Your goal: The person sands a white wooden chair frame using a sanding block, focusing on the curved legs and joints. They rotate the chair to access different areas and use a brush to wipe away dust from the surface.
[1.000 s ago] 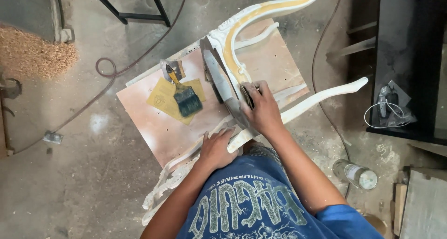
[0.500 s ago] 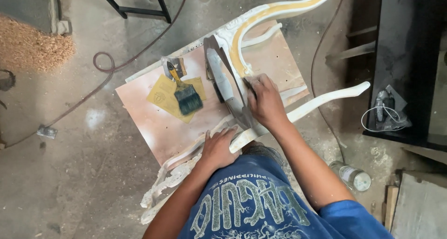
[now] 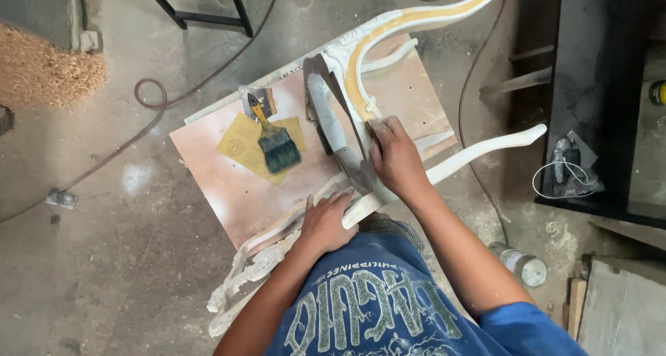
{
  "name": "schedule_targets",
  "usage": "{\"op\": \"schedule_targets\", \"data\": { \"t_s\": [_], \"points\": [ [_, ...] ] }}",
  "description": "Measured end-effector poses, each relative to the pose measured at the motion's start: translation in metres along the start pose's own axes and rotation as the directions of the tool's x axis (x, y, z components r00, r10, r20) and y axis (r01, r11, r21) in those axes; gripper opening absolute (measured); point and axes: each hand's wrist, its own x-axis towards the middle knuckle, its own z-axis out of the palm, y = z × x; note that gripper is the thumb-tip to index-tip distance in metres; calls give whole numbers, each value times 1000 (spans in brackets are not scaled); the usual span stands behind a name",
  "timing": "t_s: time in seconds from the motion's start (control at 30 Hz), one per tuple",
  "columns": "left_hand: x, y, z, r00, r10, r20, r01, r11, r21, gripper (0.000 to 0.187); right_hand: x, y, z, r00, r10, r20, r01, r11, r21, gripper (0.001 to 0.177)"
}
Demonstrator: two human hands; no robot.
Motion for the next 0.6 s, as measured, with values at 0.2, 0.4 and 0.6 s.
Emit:
{"op": "schedule_targets", "data": {
  "t_s": [0.2,0.4,0.6],
  "points": [
    [5,-9,11,999,12,-36,-11,999,35,80,1,-7,-34,958,152,244,-132,986,-97,23],
    [-25,27,-14,899,107,-425,-347,766,-541,65,-67,34,-78,945,183,270,-325,599,732,49],
    [11,58,-1,750,25,-661,-622,366,-692,23,-72,48,-16,936,19,350,-350,-24,936,57]
  ]
}}
